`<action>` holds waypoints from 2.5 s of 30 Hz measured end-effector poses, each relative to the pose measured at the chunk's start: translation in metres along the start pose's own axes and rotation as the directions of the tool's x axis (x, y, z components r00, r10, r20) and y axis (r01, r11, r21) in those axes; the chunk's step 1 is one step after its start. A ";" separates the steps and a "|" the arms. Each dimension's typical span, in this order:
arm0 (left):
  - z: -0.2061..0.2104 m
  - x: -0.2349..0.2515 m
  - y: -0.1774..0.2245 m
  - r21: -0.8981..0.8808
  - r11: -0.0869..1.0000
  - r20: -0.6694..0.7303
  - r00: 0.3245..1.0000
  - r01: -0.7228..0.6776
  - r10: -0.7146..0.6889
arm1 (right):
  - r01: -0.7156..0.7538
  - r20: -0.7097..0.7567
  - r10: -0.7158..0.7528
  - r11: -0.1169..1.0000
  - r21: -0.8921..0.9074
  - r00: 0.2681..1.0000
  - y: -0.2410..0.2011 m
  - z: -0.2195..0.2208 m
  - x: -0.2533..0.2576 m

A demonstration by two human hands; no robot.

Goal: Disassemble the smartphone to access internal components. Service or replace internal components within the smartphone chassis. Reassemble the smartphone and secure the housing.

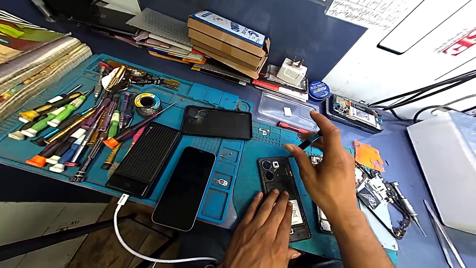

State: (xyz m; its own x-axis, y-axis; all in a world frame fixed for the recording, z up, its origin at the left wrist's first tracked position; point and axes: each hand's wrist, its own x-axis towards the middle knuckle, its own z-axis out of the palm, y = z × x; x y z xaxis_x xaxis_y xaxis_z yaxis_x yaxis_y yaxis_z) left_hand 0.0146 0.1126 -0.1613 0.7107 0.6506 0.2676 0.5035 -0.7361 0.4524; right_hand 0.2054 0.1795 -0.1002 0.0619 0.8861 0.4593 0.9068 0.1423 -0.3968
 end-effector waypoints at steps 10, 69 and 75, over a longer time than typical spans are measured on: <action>-0.001 -0.004 -0.001 -0.005 1.000 0.021 1.000 0.005 -0.005 | -0.012 0.131 -0.014 0.981 0.195 0.991 -0.002 -0.001 0.004; -0.041 0.013 0.012 -0.870 -0.493 0.255 0.849 -0.007 -0.463 | 0.161 -0.444 0.254 0.691 0.705 0.859 -0.075 -0.018 -0.114; -0.039 0.012 0.015 -0.846 -0.534 0.280 0.845 -0.008 -0.456 | 0.183 -0.445 0.196 0.715 0.675 0.874 -0.076 -0.019 -0.114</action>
State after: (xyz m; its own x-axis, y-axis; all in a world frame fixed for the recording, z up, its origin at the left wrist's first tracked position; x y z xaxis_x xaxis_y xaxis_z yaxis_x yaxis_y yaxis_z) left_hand 0.0116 0.1169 -0.1176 0.5083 0.8330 -0.2187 -0.6897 0.5458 0.4758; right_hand 0.1376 0.0595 -0.1077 0.4171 0.6061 0.6772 0.3782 0.5618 -0.7358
